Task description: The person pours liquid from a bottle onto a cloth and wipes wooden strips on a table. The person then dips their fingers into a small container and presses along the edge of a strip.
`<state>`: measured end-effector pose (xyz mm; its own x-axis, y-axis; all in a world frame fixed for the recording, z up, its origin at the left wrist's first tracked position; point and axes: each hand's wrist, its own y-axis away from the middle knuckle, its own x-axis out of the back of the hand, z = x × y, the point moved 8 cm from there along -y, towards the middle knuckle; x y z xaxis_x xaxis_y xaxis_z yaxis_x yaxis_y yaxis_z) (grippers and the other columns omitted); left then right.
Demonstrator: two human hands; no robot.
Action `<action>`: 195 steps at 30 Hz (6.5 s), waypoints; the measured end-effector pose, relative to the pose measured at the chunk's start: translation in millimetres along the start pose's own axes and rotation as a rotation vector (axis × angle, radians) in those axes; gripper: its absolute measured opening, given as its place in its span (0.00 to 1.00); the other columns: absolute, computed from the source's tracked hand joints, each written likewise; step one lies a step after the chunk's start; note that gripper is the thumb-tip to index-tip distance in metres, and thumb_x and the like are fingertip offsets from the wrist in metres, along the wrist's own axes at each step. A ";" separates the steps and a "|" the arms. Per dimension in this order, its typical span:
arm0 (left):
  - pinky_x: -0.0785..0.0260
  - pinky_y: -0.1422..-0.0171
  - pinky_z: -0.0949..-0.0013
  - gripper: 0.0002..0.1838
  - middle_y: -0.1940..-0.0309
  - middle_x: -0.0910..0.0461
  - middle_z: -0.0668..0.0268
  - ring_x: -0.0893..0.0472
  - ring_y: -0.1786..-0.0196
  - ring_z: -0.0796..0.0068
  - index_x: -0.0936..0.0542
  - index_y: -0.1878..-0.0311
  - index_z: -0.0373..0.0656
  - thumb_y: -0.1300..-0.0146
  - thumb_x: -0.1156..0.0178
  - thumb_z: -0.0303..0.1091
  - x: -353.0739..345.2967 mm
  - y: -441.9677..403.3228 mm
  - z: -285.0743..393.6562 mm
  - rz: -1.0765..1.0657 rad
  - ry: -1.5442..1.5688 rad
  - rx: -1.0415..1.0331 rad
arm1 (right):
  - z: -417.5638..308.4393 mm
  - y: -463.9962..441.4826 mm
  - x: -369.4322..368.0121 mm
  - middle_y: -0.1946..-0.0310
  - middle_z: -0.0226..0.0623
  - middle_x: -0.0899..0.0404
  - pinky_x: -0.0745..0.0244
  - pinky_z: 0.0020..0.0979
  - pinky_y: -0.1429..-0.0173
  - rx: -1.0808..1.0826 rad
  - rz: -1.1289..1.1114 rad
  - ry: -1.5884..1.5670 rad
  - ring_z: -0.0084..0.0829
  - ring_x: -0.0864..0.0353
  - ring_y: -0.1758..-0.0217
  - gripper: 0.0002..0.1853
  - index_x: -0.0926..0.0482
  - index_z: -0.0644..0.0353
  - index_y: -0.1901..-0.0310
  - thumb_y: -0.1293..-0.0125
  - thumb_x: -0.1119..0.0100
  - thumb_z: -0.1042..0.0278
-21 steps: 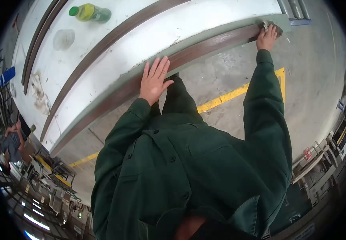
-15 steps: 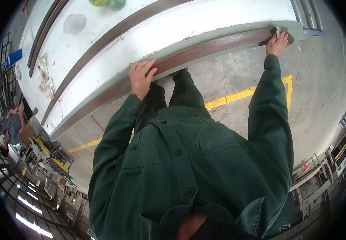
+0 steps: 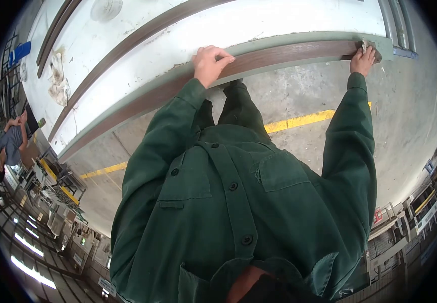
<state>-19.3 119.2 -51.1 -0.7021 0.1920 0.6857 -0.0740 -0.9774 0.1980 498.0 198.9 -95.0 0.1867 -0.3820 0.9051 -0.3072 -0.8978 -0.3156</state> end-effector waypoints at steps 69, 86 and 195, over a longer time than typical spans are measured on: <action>0.33 0.48 0.70 0.31 0.47 0.30 0.60 0.29 0.53 0.73 0.34 0.40 0.40 0.47 0.35 0.31 219.3 -37.8 -141.5 0.122 0.561 -0.038 | -511.1 274.1 27.7 0.46 0.44 0.29 0.27 0.42 0.42 -1.053 -1.024 -2.126 0.40 0.26 0.44 0.28 0.38 0.64 0.39 0.40 0.41 0.72; 0.32 0.46 0.66 0.31 0.54 0.25 0.60 0.24 0.51 0.67 0.30 0.46 0.40 0.55 0.29 0.35 186.5 -138.1 10.3 0.067 0.346 -0.375 | -365.6 179.6 40.9 0.45 0.39 0.28 0.31 0.40 0.38 -0.999 -0.514 -2.024 0.37 0.27 0.43 0.22 0.34 0.62 0.41 0.35 0.45 0.67; 0.34 0.66 0.71 0.08 0.76 0.22 0.67 0.24 0.71 0.74 0.16 0.72 0.44 0.53 0.32 0.36 194.3 126.1 -215.2 0.060 0.030 0.265 | -412.1 258.0 22.7 0.31 0.35 0.44 0.58 0.47 0.27 0.787 -0.595 -0.256 0.40 0.49 0.27 0.35 0.40 0.56 0.34 0.48 0.51 0.76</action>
<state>-317.4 14.3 -43.6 -0.7203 0.1283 0.6816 0.1537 -0.9288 0.3372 38.4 48.9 -38.5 0.3314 0.2210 0.9172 0.5846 -0.8112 -0.0158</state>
